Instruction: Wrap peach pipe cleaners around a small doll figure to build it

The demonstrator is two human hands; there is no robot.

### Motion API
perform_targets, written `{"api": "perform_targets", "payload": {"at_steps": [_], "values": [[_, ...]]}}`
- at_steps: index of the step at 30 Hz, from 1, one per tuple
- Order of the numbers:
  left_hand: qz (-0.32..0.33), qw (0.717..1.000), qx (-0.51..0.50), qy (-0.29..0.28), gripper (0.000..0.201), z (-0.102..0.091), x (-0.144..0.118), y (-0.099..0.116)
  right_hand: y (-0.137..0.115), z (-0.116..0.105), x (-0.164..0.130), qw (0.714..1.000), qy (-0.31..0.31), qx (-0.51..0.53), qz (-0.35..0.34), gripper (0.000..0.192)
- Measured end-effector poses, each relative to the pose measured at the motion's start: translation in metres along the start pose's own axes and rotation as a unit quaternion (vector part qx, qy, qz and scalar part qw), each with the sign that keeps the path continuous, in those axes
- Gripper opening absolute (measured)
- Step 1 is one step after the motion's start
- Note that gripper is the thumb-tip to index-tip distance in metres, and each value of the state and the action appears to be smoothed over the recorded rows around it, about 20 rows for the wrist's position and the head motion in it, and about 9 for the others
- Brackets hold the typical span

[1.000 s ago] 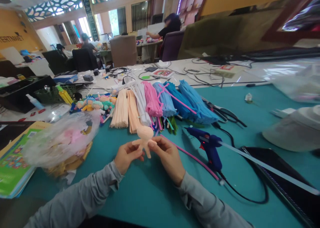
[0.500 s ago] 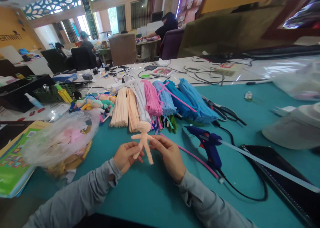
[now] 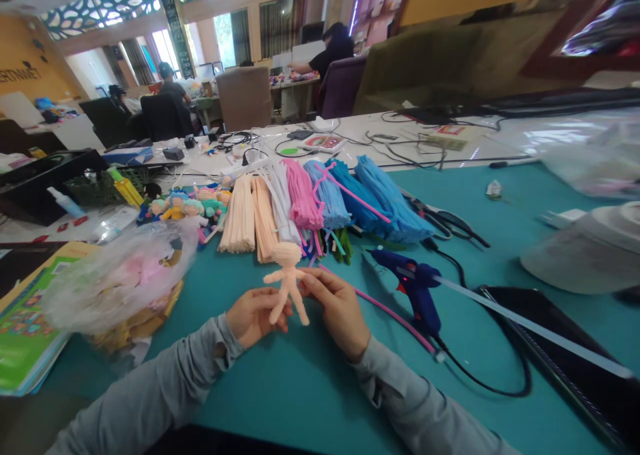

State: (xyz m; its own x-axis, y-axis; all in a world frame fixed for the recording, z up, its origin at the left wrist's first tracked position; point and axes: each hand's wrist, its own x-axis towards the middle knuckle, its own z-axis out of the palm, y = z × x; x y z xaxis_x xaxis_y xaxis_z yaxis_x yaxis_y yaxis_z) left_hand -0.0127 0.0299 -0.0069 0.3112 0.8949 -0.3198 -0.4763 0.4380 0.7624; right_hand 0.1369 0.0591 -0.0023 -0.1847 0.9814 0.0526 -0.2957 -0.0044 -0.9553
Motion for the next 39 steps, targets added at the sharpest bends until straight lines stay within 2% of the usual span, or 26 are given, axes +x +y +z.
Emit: {"api": "perform_targets", "payload": {"at_steps": [6, 9, 12, 16, 19, 22, 24, 27, 33, 39], "values": [[0.052, 0.998, 0.031, 0.008, 0.034, 0.000, -0.001, -0.003, 0.004, -0.002, 0.002, 1.000, -0.023, 0.014, -0.004, 0.025], [0.108, 0.992, 0.069, 0.011, 0.035, 0.000, -0.001, -0.002, 0.004, -0.002, 0.003, 0.999, -0.026, 0.024, -0.018, 0.028], [0.169, 0.976, 0.133, 0.041, 0.038, 0.000, 0.000, -0.001, 0.002, -0.003, 0.003, 0.998, -0.020, 0.040, -0.037, 0.036], [0.204, 0.961, 0.164, 0.090, 0.038, -0.002, 0.002, 0.000, -0.002, -0.001, 0.001, 0.994, -0.031, 0.098, -0.044, 0.042], [0.233, 0.947, 0.191, 0.114, 0.030, -0.004, 0.002, -0.001, -0.004, 0.002, 0.001, 0.991, -0.032, 0.124, -0.026, 0.044], [0.277, 0.913, 0.273, 0.121, 0.018, -0.004, -0.001, -0.004, -0.005, 0.003, 0.002, 0.992, -0.009, 0.129, -0.004, 0.042], [0.294, 0.894, 0.326, 0.096, 0.012, -0.004, -0.005, -0.006, -0.006, 0.002, 0.003, 0.991, -0.006, 0.136, 0.005, 0.038], [0.305, 0.877, 0.369, 0.044, 0.014, -0.001, -0.011, -0.006, -0.009, 0.001, 0.004, 0.986, -0.016, 0.163, 0.030, 0.036], [0.315, 0.861, 0.394, -0.059, 0.023, 0.002, -0.018, -0.007, -0.008, -0.003, 0.008, 0.978, -0.029, 0.192, 0.076, 0.035], [0.294, 0.858, 0.409, -0.099, 0.027, 0.002, -0.020, -0.007, -0.010, -0.004, 0.007, 0.974, -0.048, 0.193, 0.112, 0.036]]}}
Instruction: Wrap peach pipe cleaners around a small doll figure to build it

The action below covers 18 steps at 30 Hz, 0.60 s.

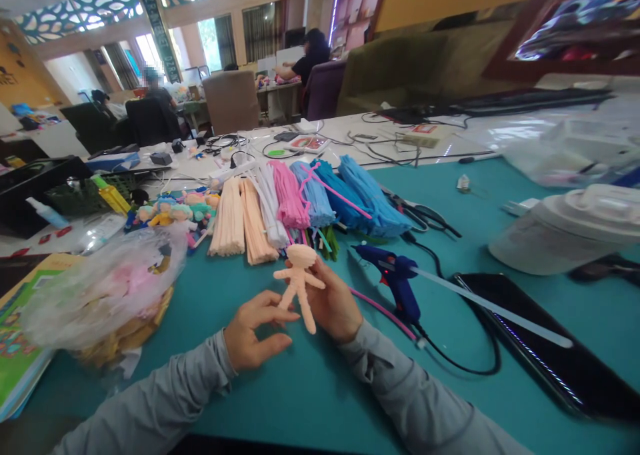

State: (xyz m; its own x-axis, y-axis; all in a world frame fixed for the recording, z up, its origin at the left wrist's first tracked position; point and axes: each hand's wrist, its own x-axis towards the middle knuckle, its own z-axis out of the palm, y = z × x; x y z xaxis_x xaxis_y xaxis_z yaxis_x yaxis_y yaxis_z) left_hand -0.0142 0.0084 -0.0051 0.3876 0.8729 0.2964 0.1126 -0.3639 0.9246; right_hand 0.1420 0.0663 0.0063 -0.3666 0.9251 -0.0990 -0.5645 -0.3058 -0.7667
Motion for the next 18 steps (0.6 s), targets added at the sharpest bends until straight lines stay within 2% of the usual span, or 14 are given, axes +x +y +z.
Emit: {"api": "perform_targets", "payload": {"at_steps": [9, 14, 18], "values": [[-0.008, 1.000, -0.014, -0.014, 0.030, -0.0008, -0.0001, 0.0030, -0.0028, 0.0044, -0.0042, 1.000, -0.006, -0.009, 0.027, 0.037], [-0.010, 0.999, -0.050, -0.013, 0.032, -0.0016, -0.0004, 0.0057, -0.0009, 0.0026, -0.0039, 1.000, 0.004, -0.006, 0.027, 0.036], [-0.002, 0.999, -0.041, -0.015, 0.035, -0.0013, -0.0011, 0.0065, 0.0006, 0.0014, -0.0030, 1.000, 0.012, 0.000, 0.022, 0.034]]}}
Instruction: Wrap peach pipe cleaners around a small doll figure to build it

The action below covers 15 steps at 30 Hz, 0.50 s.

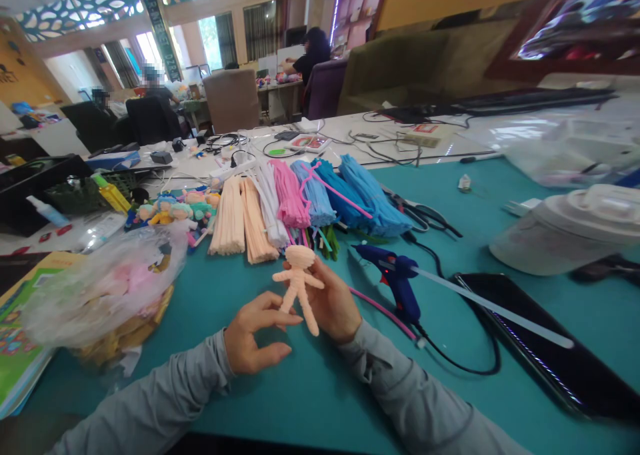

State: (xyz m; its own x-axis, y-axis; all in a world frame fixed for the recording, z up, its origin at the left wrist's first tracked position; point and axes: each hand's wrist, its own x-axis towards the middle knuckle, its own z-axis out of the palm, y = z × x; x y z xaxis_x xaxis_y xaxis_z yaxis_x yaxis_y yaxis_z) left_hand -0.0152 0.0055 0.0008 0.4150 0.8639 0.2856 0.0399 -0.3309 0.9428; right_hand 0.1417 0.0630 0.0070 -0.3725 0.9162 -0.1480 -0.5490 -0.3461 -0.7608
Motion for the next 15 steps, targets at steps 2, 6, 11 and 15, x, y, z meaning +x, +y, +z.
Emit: {"api": "perform_targets", "payload": {"at_steps": [2, 6, 11, 15], "values": [[-0.006, 1.000, 0.008, 0.000, 0.034, 0.0002, -0.0001, 0.0000, 0.0004, -0.0004, 0.0004, 1.000, 0.002, 0.001, -0.001, 0.033], [-0.008, 1.000, 0.014, 0.002, 0.032, 0.0000, -0.0001, -0.0007, 0.0008, -0.0012, 0.0008, 1.000, 0.000, 0.004, -0.002, 0.034], [0.018, 0.999, 0.035, -0.005, 0.035, -0.0002, -0.0006, -0.0019, 0.0022, -0.0019, 0.0007, 1.000, 0.002, 0.011, -0.006, 0.031], [0.035, 0.999, 0.034, -0.007, 0.036, -0.0002, -0.0005, -0.0027, 0.0018, -0.0010, -0.0003, 1.000, 0.003, 0.017, -0.002, 0.031]]}}
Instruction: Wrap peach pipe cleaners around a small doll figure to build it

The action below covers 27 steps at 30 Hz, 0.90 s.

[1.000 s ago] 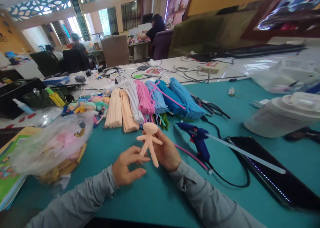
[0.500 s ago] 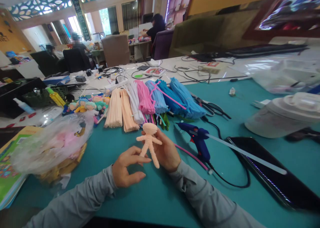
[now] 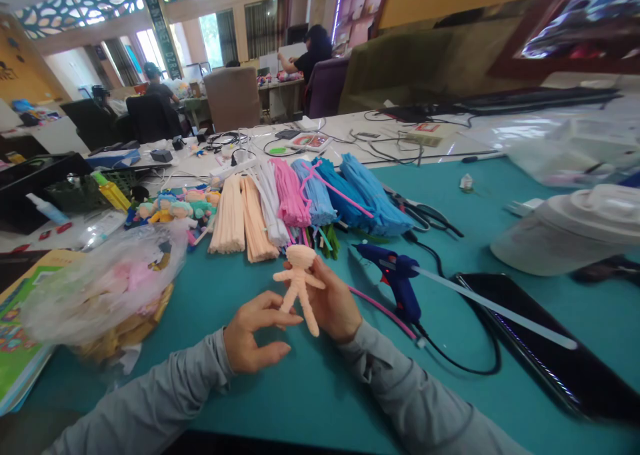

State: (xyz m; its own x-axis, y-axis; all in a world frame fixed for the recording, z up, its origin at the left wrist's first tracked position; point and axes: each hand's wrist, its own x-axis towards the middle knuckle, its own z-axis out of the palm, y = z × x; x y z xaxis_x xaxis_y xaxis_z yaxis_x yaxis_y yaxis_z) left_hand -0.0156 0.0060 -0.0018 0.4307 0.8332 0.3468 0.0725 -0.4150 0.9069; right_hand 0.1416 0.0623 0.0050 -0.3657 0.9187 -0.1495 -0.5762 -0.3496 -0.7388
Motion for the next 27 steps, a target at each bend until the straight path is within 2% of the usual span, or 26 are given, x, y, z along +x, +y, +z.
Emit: {"api": "perform_targets", "payload": {"at_steps": [5, 8, 11, 13, 27], "values": [[-0.002, 1.000, 0.002, 0.011, 0.037, 0.000, -0.001, 0.001, -0.002, 0.002, -0.001, 1.000, 0.003, 0.014, 0.014, 0.031], [-0.023, 0.998, 0.004, 0.060, 0.039, 0.001, -0.003, 0.000, -0.001, 0.002, 0.000, 1.000, 0.006, 0.023, 0.021, 0.031], [-0.075, 0.989, -0.011, 0.131, 0.021, 0.001, -0.002, -0.004, -0.001, 0.001, 0.001, 0.999, 0.018, 0.032, 0.010, 0.026], [-0.105, 0.982, -0.019, 0.159, 0.010, 0.000, -0.001, -0.007, -0.001, 0.001, 0.002, 0.999, 0.021, 0.034, 0.010, 0.026], [-0.169, 0.957, -0.147, 0.184, 0.025, 0.003, 0.007, -0.011, 0.001, 0.003, 0.001, 0.999, -0.015, 0.028, 0.015, 0.027]]}}
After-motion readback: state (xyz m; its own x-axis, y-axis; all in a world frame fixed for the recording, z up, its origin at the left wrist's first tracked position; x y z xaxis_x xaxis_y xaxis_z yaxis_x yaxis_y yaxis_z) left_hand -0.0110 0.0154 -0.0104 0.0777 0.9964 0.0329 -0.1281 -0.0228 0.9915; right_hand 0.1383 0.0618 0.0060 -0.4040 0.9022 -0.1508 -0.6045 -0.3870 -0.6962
